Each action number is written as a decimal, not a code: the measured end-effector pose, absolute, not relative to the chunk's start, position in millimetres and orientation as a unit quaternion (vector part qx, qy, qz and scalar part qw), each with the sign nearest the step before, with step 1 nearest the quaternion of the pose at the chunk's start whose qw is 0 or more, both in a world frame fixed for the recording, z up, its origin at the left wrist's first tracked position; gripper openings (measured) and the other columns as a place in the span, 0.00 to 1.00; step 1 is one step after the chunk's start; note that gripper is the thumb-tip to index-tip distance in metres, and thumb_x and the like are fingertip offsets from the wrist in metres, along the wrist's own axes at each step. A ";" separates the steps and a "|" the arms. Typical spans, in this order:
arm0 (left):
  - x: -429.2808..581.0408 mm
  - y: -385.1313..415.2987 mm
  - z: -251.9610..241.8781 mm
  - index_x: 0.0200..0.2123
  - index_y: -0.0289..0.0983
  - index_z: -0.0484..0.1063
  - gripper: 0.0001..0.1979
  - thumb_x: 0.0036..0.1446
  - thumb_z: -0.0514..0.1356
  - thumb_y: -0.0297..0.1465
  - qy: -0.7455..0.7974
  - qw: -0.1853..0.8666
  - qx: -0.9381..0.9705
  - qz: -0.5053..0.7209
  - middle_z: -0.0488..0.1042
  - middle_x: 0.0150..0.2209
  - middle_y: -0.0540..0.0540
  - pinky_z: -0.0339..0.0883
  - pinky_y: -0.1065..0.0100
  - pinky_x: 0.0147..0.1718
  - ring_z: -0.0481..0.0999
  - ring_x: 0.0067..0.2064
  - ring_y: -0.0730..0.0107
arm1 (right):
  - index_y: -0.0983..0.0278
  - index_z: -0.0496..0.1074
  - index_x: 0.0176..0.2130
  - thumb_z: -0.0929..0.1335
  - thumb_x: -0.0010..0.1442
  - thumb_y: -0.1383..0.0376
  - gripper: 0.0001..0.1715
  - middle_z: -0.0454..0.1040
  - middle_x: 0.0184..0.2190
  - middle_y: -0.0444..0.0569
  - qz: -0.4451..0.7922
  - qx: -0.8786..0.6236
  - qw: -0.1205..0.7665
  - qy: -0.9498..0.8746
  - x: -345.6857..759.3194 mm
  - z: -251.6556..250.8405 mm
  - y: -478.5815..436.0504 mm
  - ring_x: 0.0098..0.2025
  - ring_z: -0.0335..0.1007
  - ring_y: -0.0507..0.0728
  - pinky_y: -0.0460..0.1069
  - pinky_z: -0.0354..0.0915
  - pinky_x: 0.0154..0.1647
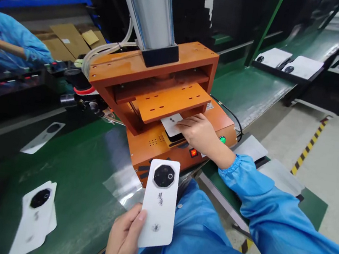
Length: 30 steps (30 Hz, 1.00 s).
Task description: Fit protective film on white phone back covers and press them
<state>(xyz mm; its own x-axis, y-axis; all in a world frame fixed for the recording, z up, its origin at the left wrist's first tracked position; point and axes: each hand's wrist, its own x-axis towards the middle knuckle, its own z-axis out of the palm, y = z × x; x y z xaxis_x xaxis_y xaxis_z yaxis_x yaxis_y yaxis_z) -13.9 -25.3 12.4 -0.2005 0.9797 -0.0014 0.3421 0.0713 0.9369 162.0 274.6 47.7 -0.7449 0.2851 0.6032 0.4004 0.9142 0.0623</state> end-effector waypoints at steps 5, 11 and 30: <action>-20.6 -24.8 2.3 0.27 0.39 0.62 0.14 0.67 0.50 0.28 0.586 0.221 0.655 0.422 0.66 0.26 0.49 0.60 0.67 0.32 0.67 0.30 0.69 | 0.62 0.80 0.49 0.65 0.68 0.67 0.16 0.82 0.48 0.47 -0.045 -0.221 0.225 -0.948 164.6 64.3 272.9 0.51 0.77 0.60 0.58 0.67 0.55; -19.5 -0.2 7.4 0.33 0.39 0.71 0.09 0.64 0.53 0.25 0.554 0.046 0.775 0.299 0.70 0.63 0.40 0.58 0.51 0.56 0.66 0.63 0.50 | 0.65 0.75 0.56 0.68 0.64 0.42 0.35 0.78 0.55 0.53 0.011 -0.225 0.187 -0.956 167.2 72.7 260.0 0.58 0.73 0.65 0.61 0.61 0.63; -32.4 26.7 -10.8 0.31 0.40 0.68 0.05 0.60 0.56 0.26 0.530 -0.121 0.800 0.252 0.71 0.64 0.41 0.56 0.56 0.46 0.70 0.62 0.51 | 0.55 0.70 0.60 0.62 0.65 0.73 0.28 0.62 0.68 0.57 -0.106 -0.488 0.380 -0.779 282.8 -37.4 203.1 0.68 0.61 0.67 0.64 0.60 0.60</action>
<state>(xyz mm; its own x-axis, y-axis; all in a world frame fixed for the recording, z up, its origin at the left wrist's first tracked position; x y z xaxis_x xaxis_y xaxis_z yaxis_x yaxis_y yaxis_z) -32.4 26.7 -10.8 0.3106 0.7878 0.5319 0.9099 -0.4083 0.0735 282.8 203.1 -37.4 -0.2348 0.6795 0.6951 0.8403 0.5013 -0.2062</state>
